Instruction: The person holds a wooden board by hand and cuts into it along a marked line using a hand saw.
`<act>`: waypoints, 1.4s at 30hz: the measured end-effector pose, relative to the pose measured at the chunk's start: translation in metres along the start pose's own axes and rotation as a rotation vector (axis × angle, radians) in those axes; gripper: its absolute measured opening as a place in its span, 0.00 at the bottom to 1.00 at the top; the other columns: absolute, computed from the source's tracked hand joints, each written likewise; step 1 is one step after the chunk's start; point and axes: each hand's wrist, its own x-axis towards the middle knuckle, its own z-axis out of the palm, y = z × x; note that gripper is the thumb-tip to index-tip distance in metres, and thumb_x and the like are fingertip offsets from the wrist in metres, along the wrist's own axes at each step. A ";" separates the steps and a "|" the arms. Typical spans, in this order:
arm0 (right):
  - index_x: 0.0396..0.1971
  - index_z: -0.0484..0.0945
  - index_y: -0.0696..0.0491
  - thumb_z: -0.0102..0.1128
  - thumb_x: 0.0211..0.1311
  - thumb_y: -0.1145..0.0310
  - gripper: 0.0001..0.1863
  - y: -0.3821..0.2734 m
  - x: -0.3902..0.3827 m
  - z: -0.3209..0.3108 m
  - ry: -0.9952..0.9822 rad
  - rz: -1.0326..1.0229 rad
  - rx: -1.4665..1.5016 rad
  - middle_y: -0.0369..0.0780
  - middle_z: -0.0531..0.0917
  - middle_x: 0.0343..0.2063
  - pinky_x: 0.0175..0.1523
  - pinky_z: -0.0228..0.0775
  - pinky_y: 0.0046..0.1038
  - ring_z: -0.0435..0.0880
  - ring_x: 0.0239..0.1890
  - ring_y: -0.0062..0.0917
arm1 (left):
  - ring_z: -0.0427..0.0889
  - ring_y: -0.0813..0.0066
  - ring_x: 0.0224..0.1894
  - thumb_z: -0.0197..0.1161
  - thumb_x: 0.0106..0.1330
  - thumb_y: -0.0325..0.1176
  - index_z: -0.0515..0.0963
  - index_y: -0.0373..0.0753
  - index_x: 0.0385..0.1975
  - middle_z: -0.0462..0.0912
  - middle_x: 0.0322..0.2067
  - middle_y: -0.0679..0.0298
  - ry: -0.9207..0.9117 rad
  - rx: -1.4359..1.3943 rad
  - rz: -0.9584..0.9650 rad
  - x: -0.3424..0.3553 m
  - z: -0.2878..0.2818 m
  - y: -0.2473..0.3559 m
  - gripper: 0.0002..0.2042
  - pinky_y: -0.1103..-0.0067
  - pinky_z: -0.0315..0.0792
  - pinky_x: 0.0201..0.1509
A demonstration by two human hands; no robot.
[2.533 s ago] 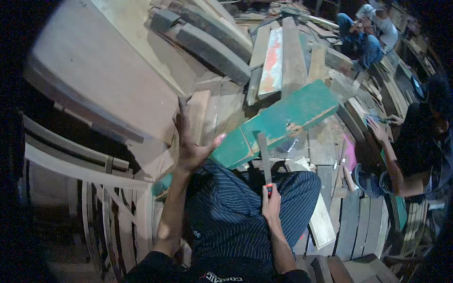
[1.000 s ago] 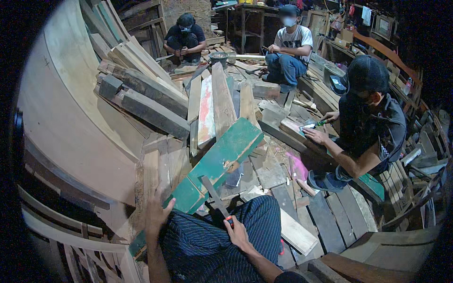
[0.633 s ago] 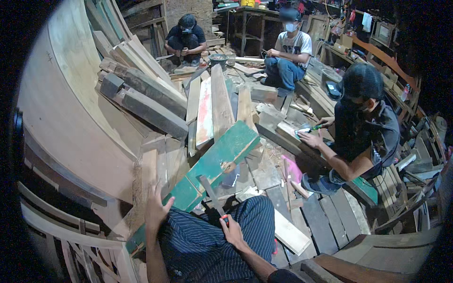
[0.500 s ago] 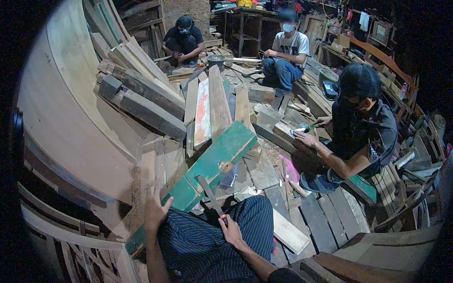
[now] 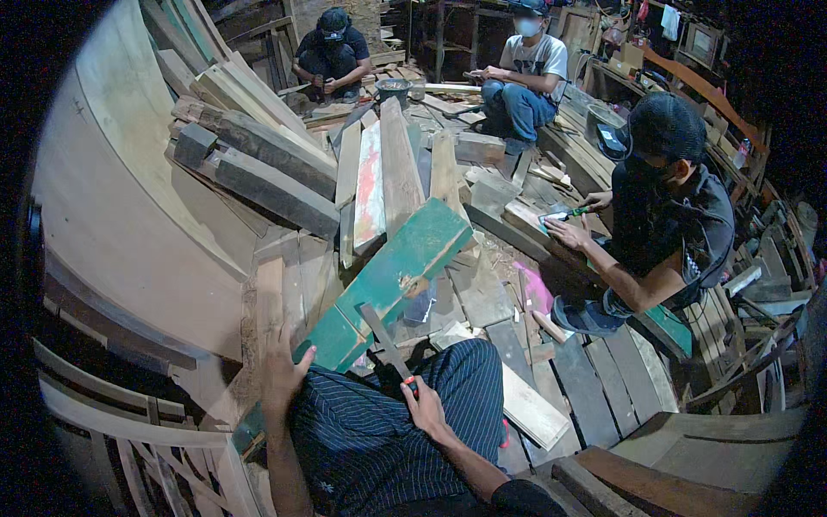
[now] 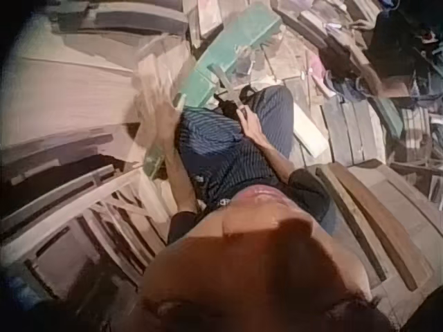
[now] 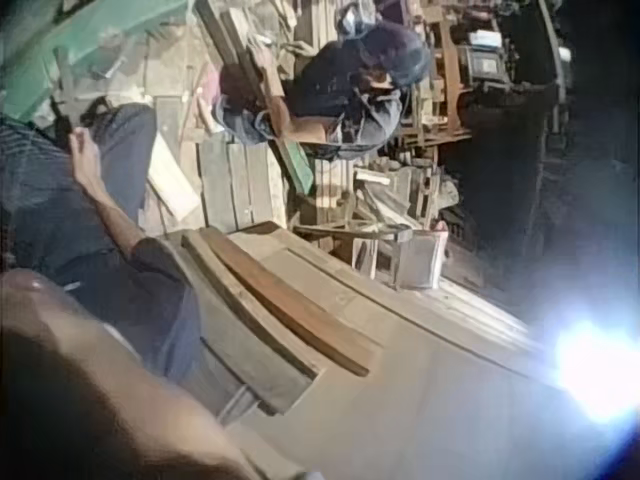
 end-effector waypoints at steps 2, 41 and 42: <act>0.43 0.71 0.57 0.53 0.71 0.57 0.16 0.002 0.000 0.000 -0.010 0.021 0.018 0.58 0.80 0.30 0.38 0.69 0.48 0.79 0.37 0.57 | 0.70 0.46 0.61 0.68 0.59 0.37 0.60 0.39 0.69 0.68 0.60 0.46 0.057 0.045 0.038 0.000 0.002 0.000 0.37 0.61 0.68 0.62; 0.41 0.71 0.58 0.52 0.72 0.57 0.17 0.003 -0.001 0.003 -0.003 -0.016 0.023 0.58 0.78 0.26 0.35 0.67 0.46 0.79 0.34 0.57 | 0.72 0.47 0.59 0.66 0.61 0.38 0.61 0.38 0.68 0.70 0.59 0.48 0.050 -0.012 0.071 -0.003 0.009 -0.012 0.35 0.63 0.69 0.61; 0.41 0.71 0.58 0.52 0.72 0.57 0.17 0.002 -0.002 0.003 -0.008 -0.002 0.016 0.58 0.78 0.26 0.35 0.67 0.46 0.79 0.34 0.57 | 0.73 0.47 0.58 0.66 0.61 0.38 0.62 0.37 0.68 0.70 0.58 0.48 0.061 0.002 0.089 -0.003 0.010 -0.013 0.35 0.63 0.70 0.59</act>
